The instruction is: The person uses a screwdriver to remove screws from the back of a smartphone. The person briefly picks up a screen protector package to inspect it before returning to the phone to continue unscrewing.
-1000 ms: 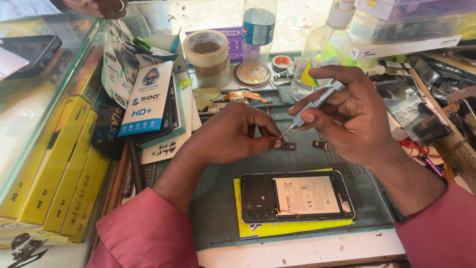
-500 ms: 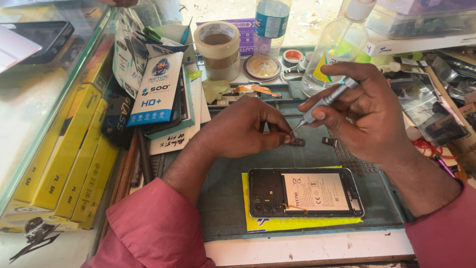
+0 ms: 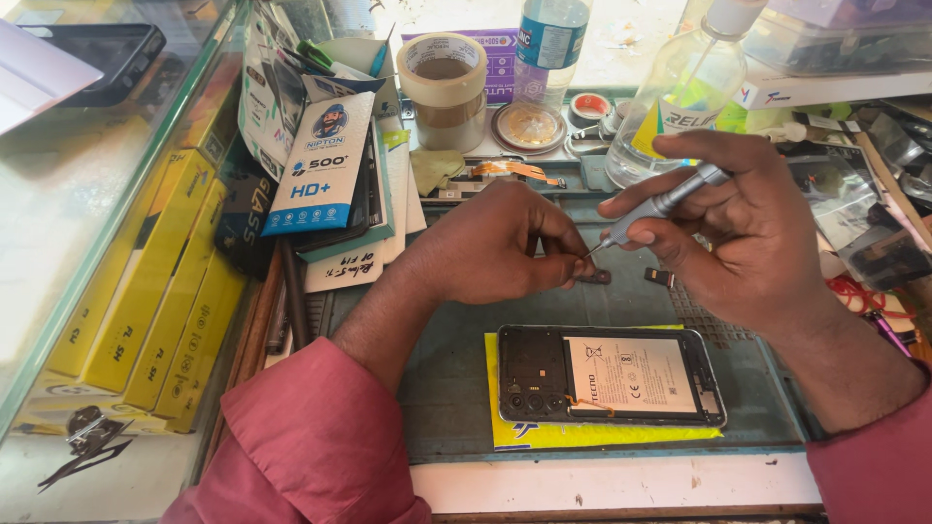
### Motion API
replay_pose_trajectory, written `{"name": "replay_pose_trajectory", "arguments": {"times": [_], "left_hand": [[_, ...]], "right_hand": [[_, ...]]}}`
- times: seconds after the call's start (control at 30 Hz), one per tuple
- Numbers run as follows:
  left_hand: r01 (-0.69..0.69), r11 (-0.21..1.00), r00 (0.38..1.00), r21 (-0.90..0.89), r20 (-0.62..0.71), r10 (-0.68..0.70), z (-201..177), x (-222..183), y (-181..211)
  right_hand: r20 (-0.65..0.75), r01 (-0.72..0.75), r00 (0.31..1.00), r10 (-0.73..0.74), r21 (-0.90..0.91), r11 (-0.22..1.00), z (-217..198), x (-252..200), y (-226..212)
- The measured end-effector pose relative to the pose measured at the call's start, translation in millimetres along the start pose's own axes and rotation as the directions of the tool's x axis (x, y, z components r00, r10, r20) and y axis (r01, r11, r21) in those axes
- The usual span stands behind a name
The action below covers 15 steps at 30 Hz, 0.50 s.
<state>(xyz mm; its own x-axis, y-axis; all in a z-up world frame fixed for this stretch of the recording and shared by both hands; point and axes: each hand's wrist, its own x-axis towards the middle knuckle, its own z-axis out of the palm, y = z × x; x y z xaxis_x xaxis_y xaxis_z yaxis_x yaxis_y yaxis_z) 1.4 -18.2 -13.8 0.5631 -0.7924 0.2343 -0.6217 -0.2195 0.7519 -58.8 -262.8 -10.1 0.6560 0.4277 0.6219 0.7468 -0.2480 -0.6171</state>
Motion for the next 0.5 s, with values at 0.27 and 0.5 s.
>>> {"name": "replay_pose_trajectory", "arguments": {"times": [0.27,0.5], "left_hand": [[0.046,0.999,0.999,-0.024,0.002,-0.046,0,-2,11],[0.262,0.874,0.954,0.409,0.027,-0.299,-11,-10,46]], "right_hand": [[0.009,-0.008,1.0,0.008,0.044,0.999,0,-1,3],[-0.045,0.002,0.999,0.002,0.087,0.996,-18,3,5]]}}
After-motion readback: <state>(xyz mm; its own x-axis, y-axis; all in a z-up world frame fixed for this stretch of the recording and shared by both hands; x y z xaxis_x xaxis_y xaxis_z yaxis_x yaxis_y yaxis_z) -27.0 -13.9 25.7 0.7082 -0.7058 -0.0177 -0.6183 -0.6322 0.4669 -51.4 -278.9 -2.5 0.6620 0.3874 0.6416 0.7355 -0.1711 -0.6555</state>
